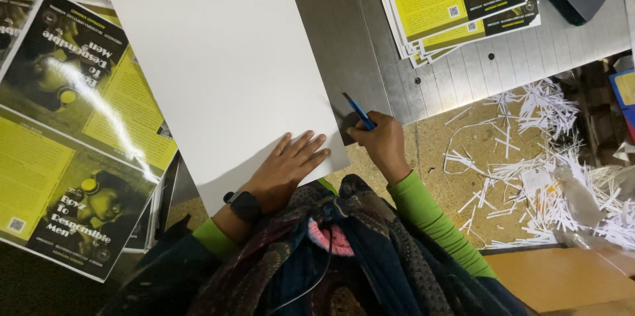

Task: Aligning and preparing printed sheets on an industrial paper cutter.

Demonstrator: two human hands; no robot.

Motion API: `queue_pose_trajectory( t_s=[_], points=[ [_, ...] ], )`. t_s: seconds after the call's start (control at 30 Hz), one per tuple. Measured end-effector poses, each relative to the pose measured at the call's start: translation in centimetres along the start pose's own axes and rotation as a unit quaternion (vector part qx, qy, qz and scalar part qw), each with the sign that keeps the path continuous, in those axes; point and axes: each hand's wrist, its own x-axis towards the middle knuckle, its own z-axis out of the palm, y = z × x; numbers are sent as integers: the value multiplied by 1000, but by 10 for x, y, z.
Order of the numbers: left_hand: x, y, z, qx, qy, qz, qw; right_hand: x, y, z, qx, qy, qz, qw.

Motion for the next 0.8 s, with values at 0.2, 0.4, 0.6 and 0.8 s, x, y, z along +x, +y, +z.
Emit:
queue_pose_trajectory(
  t_s=[0.2,0.4,0.6,0.8],
  points=[
    [-3,0,-1,28,-3,7,1000,-10,-9,-1,28,7,-10,1000],
    [-4,3,-1,45,17,8,999,-18,-23,0,-55,0,-33,998],
    [-6,-4,19,26,-24,18,999,-39,7,-20,-54,94,-6,994],
    [-7,-15,35,73,31,88,993,-59,78,-43,-110,150,-20,982]
  ],
)
